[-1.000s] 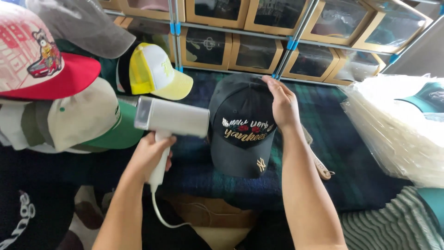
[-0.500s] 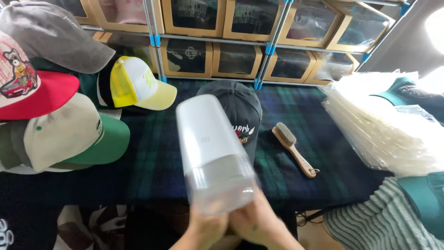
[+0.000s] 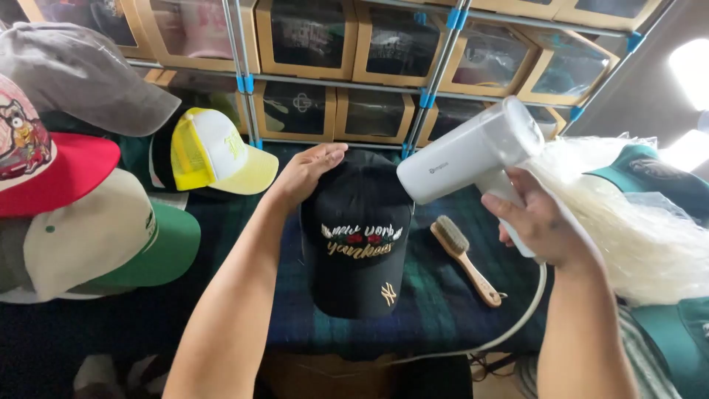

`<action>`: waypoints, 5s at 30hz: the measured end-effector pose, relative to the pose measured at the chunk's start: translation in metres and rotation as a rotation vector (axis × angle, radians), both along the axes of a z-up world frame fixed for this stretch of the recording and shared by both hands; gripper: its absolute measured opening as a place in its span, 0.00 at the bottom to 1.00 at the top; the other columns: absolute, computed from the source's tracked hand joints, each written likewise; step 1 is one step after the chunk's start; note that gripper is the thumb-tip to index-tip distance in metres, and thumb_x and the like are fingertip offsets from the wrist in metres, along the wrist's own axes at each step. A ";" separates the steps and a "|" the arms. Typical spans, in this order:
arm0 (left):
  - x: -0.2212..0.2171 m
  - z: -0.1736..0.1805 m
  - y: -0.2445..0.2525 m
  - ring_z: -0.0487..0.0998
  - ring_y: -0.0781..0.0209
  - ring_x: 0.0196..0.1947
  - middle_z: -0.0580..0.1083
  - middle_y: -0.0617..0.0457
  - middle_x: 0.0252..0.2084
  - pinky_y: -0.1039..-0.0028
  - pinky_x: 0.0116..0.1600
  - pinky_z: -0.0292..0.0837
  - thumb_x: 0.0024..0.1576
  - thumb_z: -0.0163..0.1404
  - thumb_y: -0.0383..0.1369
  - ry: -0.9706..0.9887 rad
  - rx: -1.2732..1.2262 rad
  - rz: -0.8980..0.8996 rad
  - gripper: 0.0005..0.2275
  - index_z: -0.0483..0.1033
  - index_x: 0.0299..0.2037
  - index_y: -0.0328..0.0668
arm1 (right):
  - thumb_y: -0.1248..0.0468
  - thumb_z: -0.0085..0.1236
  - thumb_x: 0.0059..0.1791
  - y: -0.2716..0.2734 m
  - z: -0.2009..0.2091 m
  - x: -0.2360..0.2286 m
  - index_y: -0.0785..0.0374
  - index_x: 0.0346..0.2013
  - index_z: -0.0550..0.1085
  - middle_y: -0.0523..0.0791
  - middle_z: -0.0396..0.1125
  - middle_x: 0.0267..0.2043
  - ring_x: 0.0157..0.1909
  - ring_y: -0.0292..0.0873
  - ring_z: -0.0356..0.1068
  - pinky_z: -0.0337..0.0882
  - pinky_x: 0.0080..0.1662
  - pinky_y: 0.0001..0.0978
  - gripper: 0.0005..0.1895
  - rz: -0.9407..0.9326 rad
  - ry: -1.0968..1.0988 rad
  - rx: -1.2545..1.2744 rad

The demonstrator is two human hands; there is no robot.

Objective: Cleaning and steaming a black baseball cap using a brush and a handheld steamer to remove lint and restore shape.

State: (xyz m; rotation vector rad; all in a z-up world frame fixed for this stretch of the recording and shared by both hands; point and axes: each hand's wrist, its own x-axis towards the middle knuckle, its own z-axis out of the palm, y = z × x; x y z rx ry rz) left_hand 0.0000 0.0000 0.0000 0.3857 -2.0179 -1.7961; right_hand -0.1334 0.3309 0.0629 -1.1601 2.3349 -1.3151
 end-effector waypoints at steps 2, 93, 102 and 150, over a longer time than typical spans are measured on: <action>-0.002 -0.004 -0.003 0.78 0.62 0.53 0.79 0.52 0.53 0.75 0.58 0.73 0.56 0.50 0.43 0.031 0.114 0.013 0.20 0.79 0.56 0.46 | 0.53 0.49 0.49 -0.014 0.016 -0.014 0.55 0.72 0.58 0.52 0.62 0.52 0.28 0.48 0.65 0.72 0.32 0.40 0.36 -0.098 -0.026 0.133; -0.013 -0.033 -0.013 0.77 0.60 0.56 0.80 0.48 0.54 0.72 0.65 0.67 0.58 0.43 0.45 0.165 0.208 0.025 0.22 0.82 0.52 0.39 | 0.46 0.44 0.51 -0.078 0.121 0.058 0.30 0.74 0.57 0.38 0.64 0.65 0.45 0.51 0.68 0.67 0.51 0.42 0.34 -0.327 0.050 0.759; -0.011 -0.032 -0.014 0.79 0.57 0.50 0.80 0.44 0.50 0.71 0.58 0.73 0.58 0.45 0.45 0.142 0.346 0.014 0.23 0.80 0.55 0.36 | 0.44 0.47 0.53 -0.147 0.121 -0.006 0.51 0.68 0.67 0.48 0.65 0.40 0.27 0.48 0.67 0.68 0.33 0.40 0.31 -0.030 0.150 0.689; 0.001 -0.009 0.019 0.69 0.49 0.67 0.75 0.45 0.60 0.63 0.76 0.53 0.59 0.45 0.46 0.130 0.219 0.128 0.19 0.83 0.53 0.52 | 0.57 0.54 0.51 0.012 -0.098 0.017 0.66 0.55 0.73 0.61 0.67 0.20 0.15 0.60 0.72 0.71 0.18 0.49 0.21 -0.324 -0.196 -0.269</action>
